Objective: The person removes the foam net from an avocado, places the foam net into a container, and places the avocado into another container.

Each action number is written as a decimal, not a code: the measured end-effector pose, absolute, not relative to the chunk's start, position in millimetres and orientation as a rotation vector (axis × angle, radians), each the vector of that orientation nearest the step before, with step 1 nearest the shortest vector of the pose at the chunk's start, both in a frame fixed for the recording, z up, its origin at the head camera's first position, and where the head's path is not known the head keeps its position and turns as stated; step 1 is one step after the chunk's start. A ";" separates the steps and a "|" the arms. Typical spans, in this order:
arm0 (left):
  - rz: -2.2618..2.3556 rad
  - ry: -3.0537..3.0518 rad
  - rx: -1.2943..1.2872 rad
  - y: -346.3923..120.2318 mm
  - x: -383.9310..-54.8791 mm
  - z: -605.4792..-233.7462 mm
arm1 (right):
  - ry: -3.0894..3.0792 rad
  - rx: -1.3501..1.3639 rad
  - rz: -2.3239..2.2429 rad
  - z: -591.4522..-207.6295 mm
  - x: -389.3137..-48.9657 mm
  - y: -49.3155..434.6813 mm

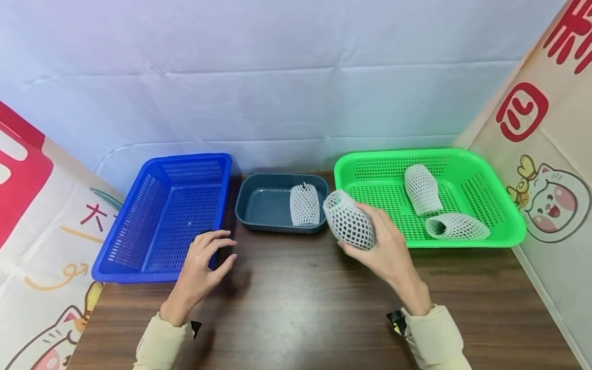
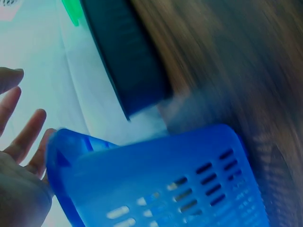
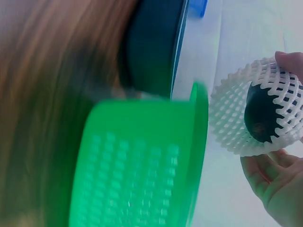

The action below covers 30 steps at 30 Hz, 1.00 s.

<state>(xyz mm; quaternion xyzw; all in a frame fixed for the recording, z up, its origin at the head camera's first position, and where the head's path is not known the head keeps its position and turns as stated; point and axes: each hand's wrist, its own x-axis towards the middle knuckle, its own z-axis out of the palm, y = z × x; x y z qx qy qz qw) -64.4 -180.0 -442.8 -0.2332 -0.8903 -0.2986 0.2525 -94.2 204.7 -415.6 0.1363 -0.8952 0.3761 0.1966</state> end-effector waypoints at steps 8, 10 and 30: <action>-0.919 -2.474 -0.676 -171.7 -58.3 -439.6 | -2.547 0.543 1.113 -433.5 -78.8 178.2; -0.944 -2.470 -0.697 -169.9 -58.0 -439.8 | -2.579 0.588 1.112 -439.1 -76.3 173.0; -1.104 -2.665 -0.660 -139.9 -48.2 -473.9 | -2.917 0.850 1.017 -483.7 -56.5 141.9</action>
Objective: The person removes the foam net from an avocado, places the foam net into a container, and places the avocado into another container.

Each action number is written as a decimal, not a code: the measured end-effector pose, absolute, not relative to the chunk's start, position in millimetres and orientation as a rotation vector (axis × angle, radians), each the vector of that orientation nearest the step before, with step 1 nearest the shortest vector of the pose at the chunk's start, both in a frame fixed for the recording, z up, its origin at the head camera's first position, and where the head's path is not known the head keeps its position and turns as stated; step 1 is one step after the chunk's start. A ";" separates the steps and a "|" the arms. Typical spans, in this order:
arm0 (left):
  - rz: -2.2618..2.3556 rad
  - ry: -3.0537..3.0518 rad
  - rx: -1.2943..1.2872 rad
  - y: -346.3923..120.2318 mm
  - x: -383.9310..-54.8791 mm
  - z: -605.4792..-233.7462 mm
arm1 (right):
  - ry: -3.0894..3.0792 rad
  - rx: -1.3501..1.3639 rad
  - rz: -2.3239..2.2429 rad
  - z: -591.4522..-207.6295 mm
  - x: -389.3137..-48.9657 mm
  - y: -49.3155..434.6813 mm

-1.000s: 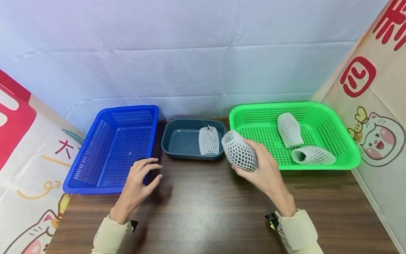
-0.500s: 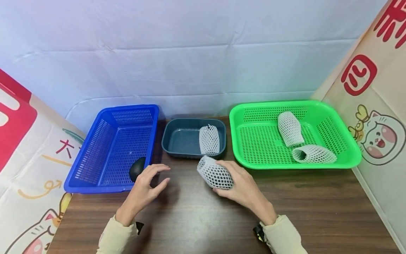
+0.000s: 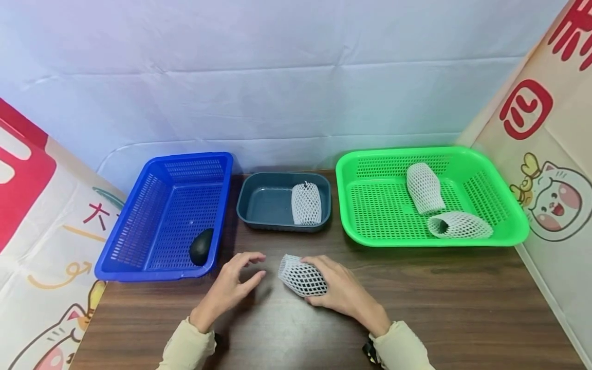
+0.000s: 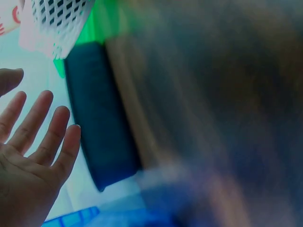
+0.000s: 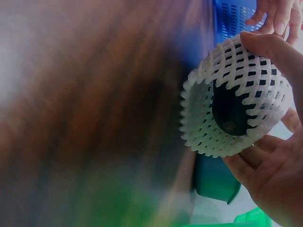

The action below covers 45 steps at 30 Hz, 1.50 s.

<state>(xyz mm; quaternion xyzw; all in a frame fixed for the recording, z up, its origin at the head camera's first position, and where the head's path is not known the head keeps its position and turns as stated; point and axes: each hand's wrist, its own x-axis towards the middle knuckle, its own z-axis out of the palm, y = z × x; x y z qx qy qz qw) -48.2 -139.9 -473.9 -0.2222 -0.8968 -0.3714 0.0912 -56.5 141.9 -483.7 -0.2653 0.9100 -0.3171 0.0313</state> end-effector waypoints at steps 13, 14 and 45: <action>-1.182 -2.840 -0.690 -117.6 -44.8 -489.1 | 2.717 -0.812 -1.005 -492.8 -53.5 137.1; -1.188 -2.842 -0.696 -116.8 -44.9 -489.4 | 2.711 -0.812 -1.023 -493.0 -53.8 137.5; -0.992 -2.979 -0.908 -101.2 -38.6 -495.0 | 2.636 -1.188 -1.176 -502.6 -58.6 159.4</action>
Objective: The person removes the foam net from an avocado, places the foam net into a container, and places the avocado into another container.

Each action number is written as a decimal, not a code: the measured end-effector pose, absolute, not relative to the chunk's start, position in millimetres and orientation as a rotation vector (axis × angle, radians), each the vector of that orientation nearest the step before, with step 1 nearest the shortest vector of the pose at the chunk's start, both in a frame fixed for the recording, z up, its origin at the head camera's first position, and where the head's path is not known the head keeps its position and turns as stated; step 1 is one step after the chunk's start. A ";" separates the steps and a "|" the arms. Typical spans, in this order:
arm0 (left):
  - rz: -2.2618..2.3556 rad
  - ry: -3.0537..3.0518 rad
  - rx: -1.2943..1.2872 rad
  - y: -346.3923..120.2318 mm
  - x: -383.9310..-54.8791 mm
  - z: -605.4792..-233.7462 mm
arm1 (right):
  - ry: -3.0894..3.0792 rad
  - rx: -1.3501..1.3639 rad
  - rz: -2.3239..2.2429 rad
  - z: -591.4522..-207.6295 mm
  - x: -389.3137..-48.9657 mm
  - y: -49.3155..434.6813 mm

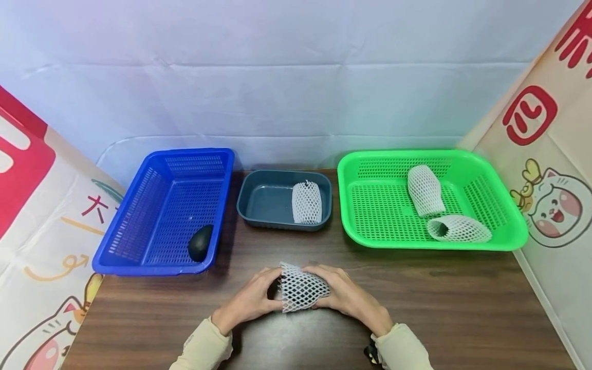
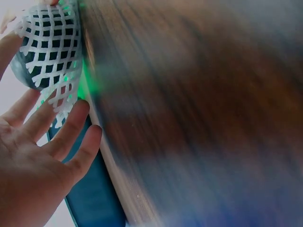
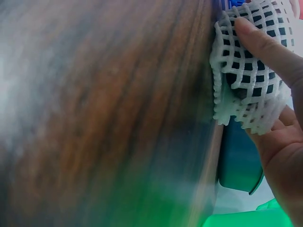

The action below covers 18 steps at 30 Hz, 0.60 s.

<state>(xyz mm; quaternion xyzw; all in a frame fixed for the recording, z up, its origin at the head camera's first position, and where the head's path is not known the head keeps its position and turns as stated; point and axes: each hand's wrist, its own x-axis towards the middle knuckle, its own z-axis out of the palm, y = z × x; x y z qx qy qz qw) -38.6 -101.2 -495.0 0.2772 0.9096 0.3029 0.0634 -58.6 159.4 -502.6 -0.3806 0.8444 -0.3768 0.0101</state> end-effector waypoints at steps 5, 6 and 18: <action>0.875 2.765 0.836 -98.8 -36.8 -495.3 | 2.646 -1.238 -1.207 -505.5 -58.1 159.3; 0.874 2.767 0.839 -98.3 -36.9 -495.4 | 2.645 -1.244 -1.217 -506.0 -58.4 159.2; 0.908 2.847 0.861 -98.8 -37.9 -495.2 | 2.632 -1.166 -1.252 -504.2 -61.2 158.1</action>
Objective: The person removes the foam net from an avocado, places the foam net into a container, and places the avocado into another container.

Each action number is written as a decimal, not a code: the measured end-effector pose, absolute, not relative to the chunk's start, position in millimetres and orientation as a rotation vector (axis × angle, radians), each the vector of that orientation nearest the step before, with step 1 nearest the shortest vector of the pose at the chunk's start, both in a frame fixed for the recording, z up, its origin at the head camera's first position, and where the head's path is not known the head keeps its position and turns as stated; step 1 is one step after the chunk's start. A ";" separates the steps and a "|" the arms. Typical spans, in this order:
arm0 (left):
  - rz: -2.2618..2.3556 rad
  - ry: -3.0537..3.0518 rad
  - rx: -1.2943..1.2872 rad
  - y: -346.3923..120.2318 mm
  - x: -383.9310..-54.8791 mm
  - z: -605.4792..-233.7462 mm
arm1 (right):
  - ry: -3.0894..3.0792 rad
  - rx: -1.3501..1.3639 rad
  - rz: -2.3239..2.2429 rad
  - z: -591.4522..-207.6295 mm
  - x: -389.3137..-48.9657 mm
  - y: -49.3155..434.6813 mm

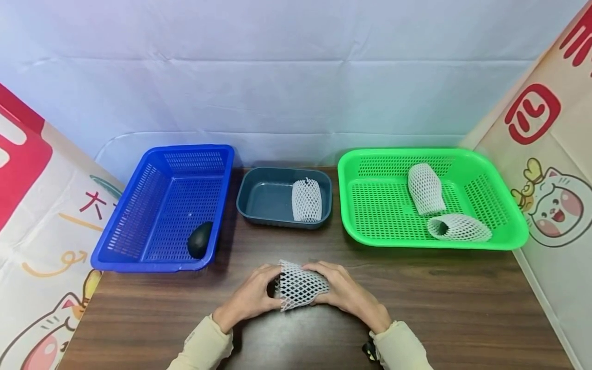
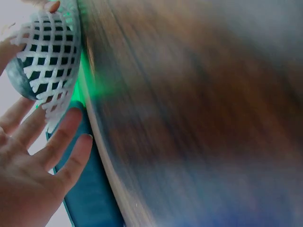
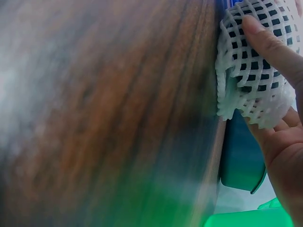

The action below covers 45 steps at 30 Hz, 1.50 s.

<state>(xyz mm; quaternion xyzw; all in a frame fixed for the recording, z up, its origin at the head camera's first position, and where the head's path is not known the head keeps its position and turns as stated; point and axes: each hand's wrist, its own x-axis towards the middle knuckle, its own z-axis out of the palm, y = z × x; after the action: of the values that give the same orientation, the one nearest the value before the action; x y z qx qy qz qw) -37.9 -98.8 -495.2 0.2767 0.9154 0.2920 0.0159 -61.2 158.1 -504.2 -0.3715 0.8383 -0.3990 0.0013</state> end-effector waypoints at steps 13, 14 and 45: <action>1.134 2.872 0.698 -105.6 -36.1 -487.2 | 2.693 -1.040 -1.338 -503.7 -64.7 162.0; 1.136 2.875 0.683 -105.8 -35.8 -486.4 | 2.698 -1.039 -1.343 -503.8 -64.7 162.2; 1.749 3.122 0.172 -181.7 -41.3 -413.0 | 2.843 -0.718 -1.665 -468.6 -79.2 148.4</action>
<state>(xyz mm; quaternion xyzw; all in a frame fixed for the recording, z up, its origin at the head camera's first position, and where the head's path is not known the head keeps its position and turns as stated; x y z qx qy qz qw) -41.3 -181.7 -413.0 0.0469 0.8504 0.4763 -0.2186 -79.2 148.4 -468.6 -0.2116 0.8375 -0.4905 -0.1151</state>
